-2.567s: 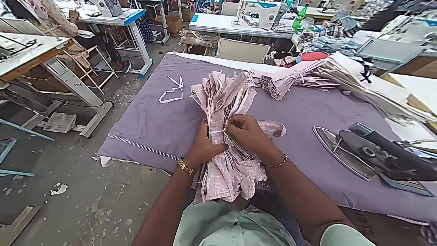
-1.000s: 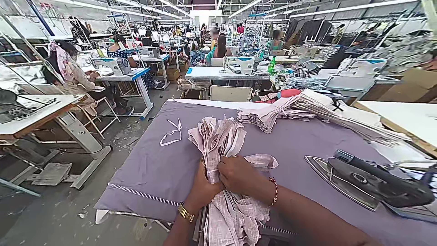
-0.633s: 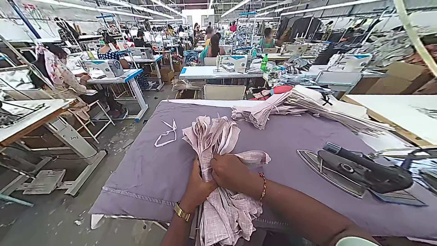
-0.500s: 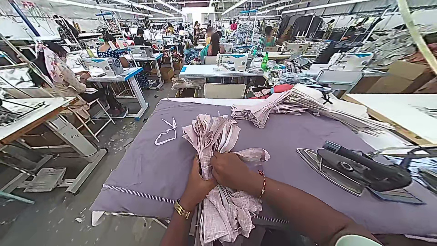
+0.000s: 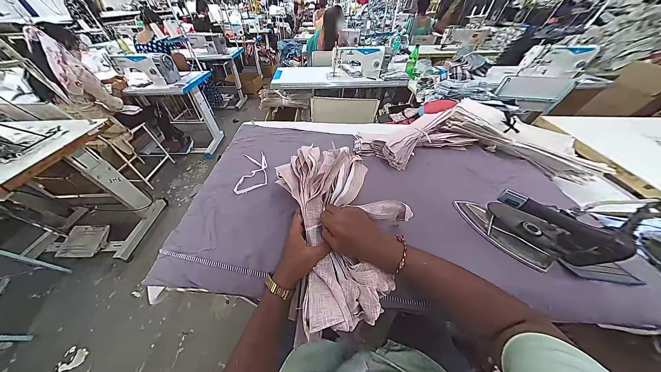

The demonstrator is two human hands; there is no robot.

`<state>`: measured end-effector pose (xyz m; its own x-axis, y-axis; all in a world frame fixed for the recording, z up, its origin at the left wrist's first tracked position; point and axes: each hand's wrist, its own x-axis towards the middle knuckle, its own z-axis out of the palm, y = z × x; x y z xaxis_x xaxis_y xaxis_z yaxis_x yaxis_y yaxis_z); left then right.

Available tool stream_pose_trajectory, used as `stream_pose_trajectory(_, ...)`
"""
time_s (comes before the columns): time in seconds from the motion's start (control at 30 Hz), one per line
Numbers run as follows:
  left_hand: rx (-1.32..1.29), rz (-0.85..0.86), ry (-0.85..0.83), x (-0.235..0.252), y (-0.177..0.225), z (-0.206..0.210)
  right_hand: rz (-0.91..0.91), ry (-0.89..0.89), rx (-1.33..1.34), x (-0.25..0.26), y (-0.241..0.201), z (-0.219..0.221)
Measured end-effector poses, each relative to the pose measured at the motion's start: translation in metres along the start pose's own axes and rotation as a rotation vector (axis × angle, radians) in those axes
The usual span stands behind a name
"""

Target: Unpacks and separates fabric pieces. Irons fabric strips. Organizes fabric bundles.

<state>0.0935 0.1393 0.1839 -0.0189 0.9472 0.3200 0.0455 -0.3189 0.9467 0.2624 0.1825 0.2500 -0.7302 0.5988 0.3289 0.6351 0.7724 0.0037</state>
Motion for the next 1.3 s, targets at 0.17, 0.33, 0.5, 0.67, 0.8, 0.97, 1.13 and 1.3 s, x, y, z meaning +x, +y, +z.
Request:
stream_pose_trajectory(0.17,-0.024,0.01,-0.007,-0.002,-0.001,0.0,0.107,-0.096,-0.047,0.002,-0.015,-0.009)
stream_pose_trajectory(0.33,-0.029,0.015,-0.011,-0.001,0.0,0.0,0.14,-0.168,-0.055,0.005,-0.018,-0.013)
stream_pose_trajectory(0.5,-0.028,-0.025,0.004,-0.002,0.0,0.001,0.08,-0.113,0.05,-0.002,-0.006,-0.011)
stream_pose_trajectory(0.67,-0.042,-0.072,-0.013,0.001,-0.001,-0.001,0.15,-0.089,0.652,-0.008,0.025,-0.011)
stream_pose_trajectory(0.8,-0.044,-0.083,-0.024,0.002,-0.001,-0.001,0.205,0.071,0.86,-0.017,0.038,-0.015)
stream_pose_trajectory(0.97,-0.016,-0.094,-0.018,0.002,-0.001,-0.001,0.224,0.35,0.488,-0.025,0.028,-0.013)
stream_pose_trajectory(1.13,-0.02,-0.078,-0.015,0.002,-0.002,-0.001,0.062,0.293,0.291,-0.025,0.015,-0.015)
stream_pose_trajectory(1.3,-0.05,-0.075,-0.028,0.003,-0.001,-0.001,0.097,0.278,0.376,-0.024,0.022,0.002)
